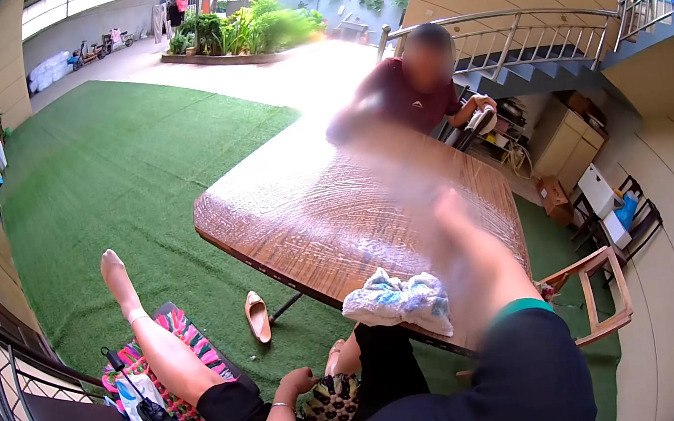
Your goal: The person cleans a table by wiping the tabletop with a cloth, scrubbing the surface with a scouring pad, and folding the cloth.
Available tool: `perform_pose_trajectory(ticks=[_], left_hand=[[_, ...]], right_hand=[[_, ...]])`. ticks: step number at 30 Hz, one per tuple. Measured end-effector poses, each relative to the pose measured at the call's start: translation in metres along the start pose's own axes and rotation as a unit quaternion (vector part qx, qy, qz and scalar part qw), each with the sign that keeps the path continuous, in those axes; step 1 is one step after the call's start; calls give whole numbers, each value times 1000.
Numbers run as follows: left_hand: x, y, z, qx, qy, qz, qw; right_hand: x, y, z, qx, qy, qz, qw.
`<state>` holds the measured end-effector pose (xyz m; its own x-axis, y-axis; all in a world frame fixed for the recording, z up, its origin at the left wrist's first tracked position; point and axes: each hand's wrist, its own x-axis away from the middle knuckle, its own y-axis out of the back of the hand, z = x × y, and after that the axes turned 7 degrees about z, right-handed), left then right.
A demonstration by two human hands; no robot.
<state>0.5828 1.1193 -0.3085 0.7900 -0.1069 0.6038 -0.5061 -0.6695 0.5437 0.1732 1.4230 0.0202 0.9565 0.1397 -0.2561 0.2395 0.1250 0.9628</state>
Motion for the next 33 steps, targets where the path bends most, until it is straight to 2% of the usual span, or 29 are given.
perform_pose_trajectory(ticks=[1, 3, 8, 10, 12, 14, 18, 20, 22, 24, 30, 33], left_hand=[[0, 0, 0, 0, 0, 0, 1000], [-2, 0, 1, -3, 2, 10, 1000], [-8, -1, 1, -17, 14, 34, 999], [-5, -3, 1, -21, 15, 38, 999], [-4, -2, 1, -23, 16, 30, 999], [-7, -1, 2, -26, 12, 27, 999], [-7, -5, 5, -19, 0, 17, 1000], [1, 0, 0, -24, -1, 20, 1000], [2, 3, -2, -29, 1, 19, 999], [2, 1, 1, -22, -7, 19, 1000], [4, 1, 0, -27, 8, 42, 999], [3, -3, 2, -25, 0, 14, 1000]], right_hand=[[1, -8, -34, 21, -58, -21, 998], [36, 21, -65, 76, -80, 1, 994], [70, 42, -128, 106, -172, 19, 979], [75, 53, -119, 103, -179, 34, 978], [73, 60, -99, 94, -227, 49, 968], [56, 47, -92, 101, -238, 26, 966], [27, 39, -22, 73, -133, 31, 988], [7, 33, 19, 140, -22, 53, 988], [-31, 1, 48, 35, 3, 31, 999], [-42, -7, 102, 9, 59, 18, 998], [-36, -16, 268, -18, 171, 58, 983], [-6, -6, 342, -26, 219, 90, 971]])
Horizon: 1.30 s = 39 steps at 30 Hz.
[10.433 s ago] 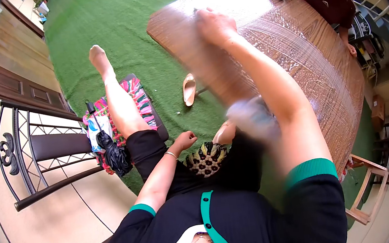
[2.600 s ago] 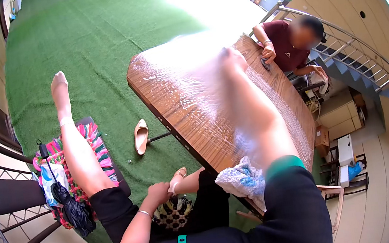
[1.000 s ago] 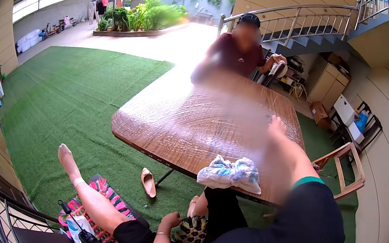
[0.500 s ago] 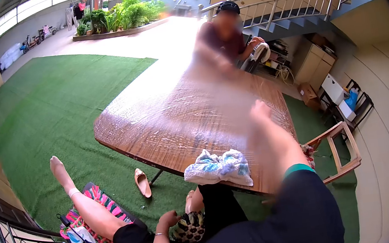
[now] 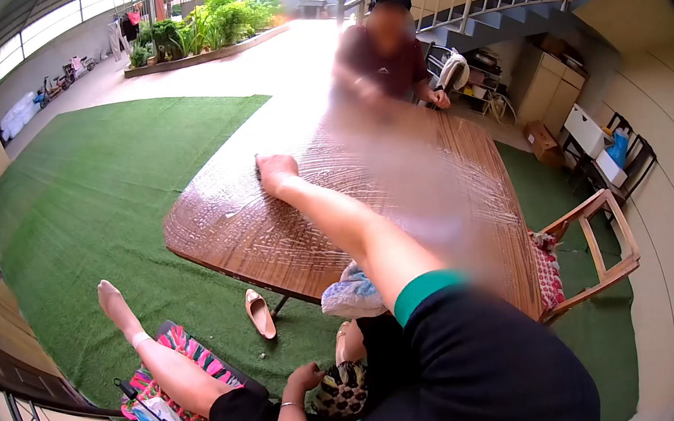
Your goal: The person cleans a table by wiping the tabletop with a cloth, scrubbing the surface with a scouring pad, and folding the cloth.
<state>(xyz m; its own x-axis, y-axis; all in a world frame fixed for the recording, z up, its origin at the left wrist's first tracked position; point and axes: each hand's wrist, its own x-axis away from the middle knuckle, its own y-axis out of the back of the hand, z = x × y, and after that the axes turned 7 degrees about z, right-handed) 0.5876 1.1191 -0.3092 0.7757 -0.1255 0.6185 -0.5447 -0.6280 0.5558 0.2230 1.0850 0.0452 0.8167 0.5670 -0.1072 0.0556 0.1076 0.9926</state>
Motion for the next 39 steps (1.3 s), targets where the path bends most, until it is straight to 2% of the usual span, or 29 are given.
perform_pose_trajectory(ticks=[6, 8, 11, 13, 15, 18, 19, 20, 22, 23, 26, 27, 28, 31, 34, 36, 39], left_hand=[[2, -1, 2, 2, 6, 11, 1000], [2, -5, 8, 17, 11, 8, 1000], [12, -8, 18, 30, 21, 3, 999], [19, -12, 24, 33, 29, 2, 999], [33, -7, 18, 45, 45, -12, 998], [35, -10, 20, 63, 54, -17, 996], [33, -12, 21, 62, 45, -23, 997], [30, -12, 21, 60, 34, -29, 997], [23, -12, 21, 45, 28, -14, 999], [19, -13, 20, 35, 27, -4, 999], [9, -17, 21, 39, 35, 1, 999], [9, -17, 18, 44, 33, 3, 998], [11, -14, 13, 37, 37, 2, 999], [12, -8, 7, 26, 42, 16, 999], [11, -4, 4, 16, 33, 30, 999], [10, -3, 2, 17, 32, 31, 999], [9, 5, -4, 15, 33, 31, 999]], right_hand=[[25, 1, 102, -46, 152, -52, 986], [29, -2, 110, -46, 192, -82, 977], [31, 2, 95, -74, 210, -80, 972], [19, 4, 78, -35, 184, -35, 982], [6, 3, 49, -29, 120, -30, 992], [8, 15, -24, 16, 20, 21, 999], [4, 3, -63, -27, -21, -6, 999], [22, 12, -109, -129, -81, -6, 988], [48, 14, -208, 56, -153, -17, 987], [68, 8, -254, 89, -161, -58, 981], [144, 25, -358, 82, -295, -44, 951], [172, 20, -398, 85, -308, -77, 945], [199, 28, -419, 101, -349, -45, 930], [268, 49, -441, 94, -425, -29, 900], [273, 56, -438, 82, -465, -26, 881], [241, 49, -424, 72, -484, -40, 871], [161, 30, -363, 72, -393, -31, 916]])
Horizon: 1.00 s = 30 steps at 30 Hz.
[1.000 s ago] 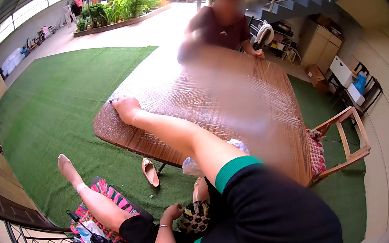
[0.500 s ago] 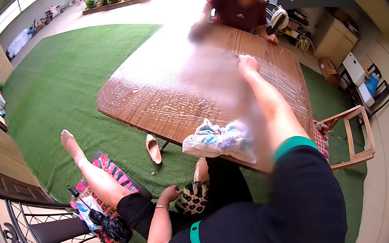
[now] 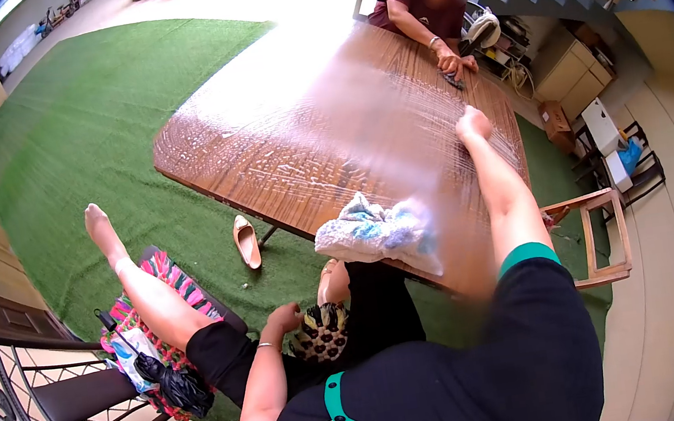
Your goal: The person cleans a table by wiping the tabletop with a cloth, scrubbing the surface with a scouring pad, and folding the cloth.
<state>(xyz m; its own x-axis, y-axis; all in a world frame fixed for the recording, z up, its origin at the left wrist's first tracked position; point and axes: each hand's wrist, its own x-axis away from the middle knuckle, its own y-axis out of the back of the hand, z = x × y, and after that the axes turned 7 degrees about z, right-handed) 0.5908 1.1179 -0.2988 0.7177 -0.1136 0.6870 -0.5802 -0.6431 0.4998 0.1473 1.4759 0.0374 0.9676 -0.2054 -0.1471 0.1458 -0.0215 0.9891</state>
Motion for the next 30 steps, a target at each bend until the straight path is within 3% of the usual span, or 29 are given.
perform_pose_trajectory(ticks=[5, 6, 8, 9, 10, 13, 17, 18, 24, 27, 30], left_hand=[[-6, -3, 6, 11, -5, -13, 1000], [-6, -3, 5, 7, -6, -15, 1000], [-5, -3, 5, -3, -6, -14, 1000], [-2, -2, 5, 6, -7, -26, 1000], [1, -3, 6, 16, -9, -36, 999], [-3, -7, 10, 13, -6, -29, 999], [11, -7, 10, 1, -4, -34, 999], [11, -7, 12, 4, -6, -33, 999], [12, -5, 10, 8, -15, -32, 999], [9, -5, 9, 7, -18, -32, 999], [5, -3, 5, 11, -22, -29, 999]], right_hand=[[50, 0, 234, -24, 250, -13, 968], [82, 14, 278, 46, 299, 4, 953], [136, 25, 350, -29, 376, 31, 926], [162, 21, 381, -85, 416, -11, 906], [197, 38, 401, -84, 444, 27, 892], [272, 47, 433, -160, 529, 4, 833], [291, 55, 383, -224, 629, 21, 744], [279, 54, 363, -224, 621, 23, 751], [156, 35, 207, -154, 447, -13, 881], [117, 39, 91, -68, 273, -27, 959], [77, 17, -45, -48, 146, -52, 987]])
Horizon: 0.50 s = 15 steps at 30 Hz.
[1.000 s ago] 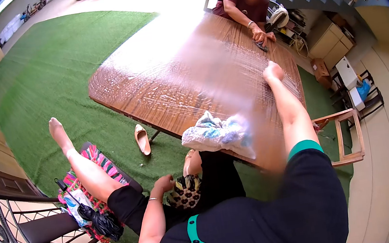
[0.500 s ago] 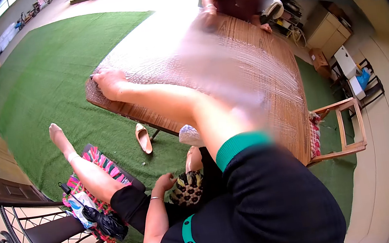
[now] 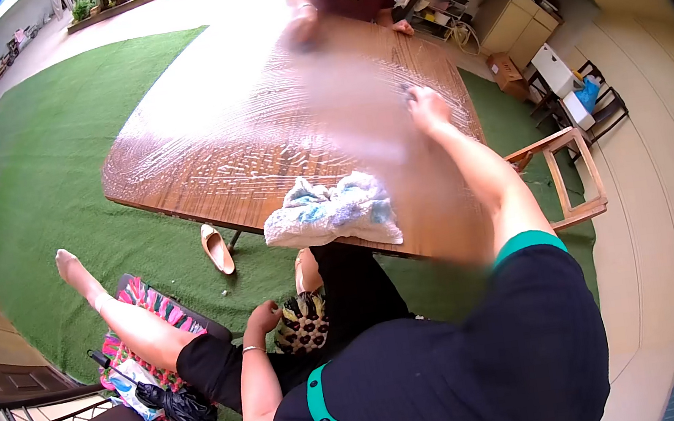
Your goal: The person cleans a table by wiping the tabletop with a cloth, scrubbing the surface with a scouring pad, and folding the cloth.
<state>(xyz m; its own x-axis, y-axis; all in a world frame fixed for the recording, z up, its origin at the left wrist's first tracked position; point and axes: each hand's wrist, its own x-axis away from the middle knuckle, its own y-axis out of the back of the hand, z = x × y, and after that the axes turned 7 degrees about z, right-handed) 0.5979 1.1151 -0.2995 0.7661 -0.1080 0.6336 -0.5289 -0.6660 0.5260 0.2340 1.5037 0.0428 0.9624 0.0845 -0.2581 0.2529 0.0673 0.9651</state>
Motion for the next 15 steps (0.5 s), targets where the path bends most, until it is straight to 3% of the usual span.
perform_pose_trajectory(ticks=[2, 3, 5, 6, 8, 11, 13, 14, 15], left_hand=[[-1, -2, 0, -18, 10, 6, 1000], [-2, -3, 1, -19, 10, 5, 1000], [-3, -4, 0, -25, 11, -1, 1000], [-3, -3, -3, -13, 14, 0, 1000], [-3, -1, -6, -15, 10, 0, 1000], [-4, -1, -7, -9, 13, -1, 1000], [-2, 0, -5, -5, 14, -8, 1000], [-1, 0, -5, -3, 19, -11, 1000], [1, 0, -6, 1, 19, -13, 1000]], right_hand=[[17, -2, -75, 16, -39, -23, 999], [25, 5, -87, 25, -36, -21, 999], [35, 11, -93, 15, -127, 5, 992], [33, 10, -80, 20, -117, 9, 993], [32, 1, -33, -50, 10, -16, 999], [43, 26, 112, -138, 94, 64, 984], [49, 42, 199, -252, 139, 169, 943], [38, 24, 228, -199, 278, 104, 934], [34, 23, 266, -199, 300, 146, 922]])
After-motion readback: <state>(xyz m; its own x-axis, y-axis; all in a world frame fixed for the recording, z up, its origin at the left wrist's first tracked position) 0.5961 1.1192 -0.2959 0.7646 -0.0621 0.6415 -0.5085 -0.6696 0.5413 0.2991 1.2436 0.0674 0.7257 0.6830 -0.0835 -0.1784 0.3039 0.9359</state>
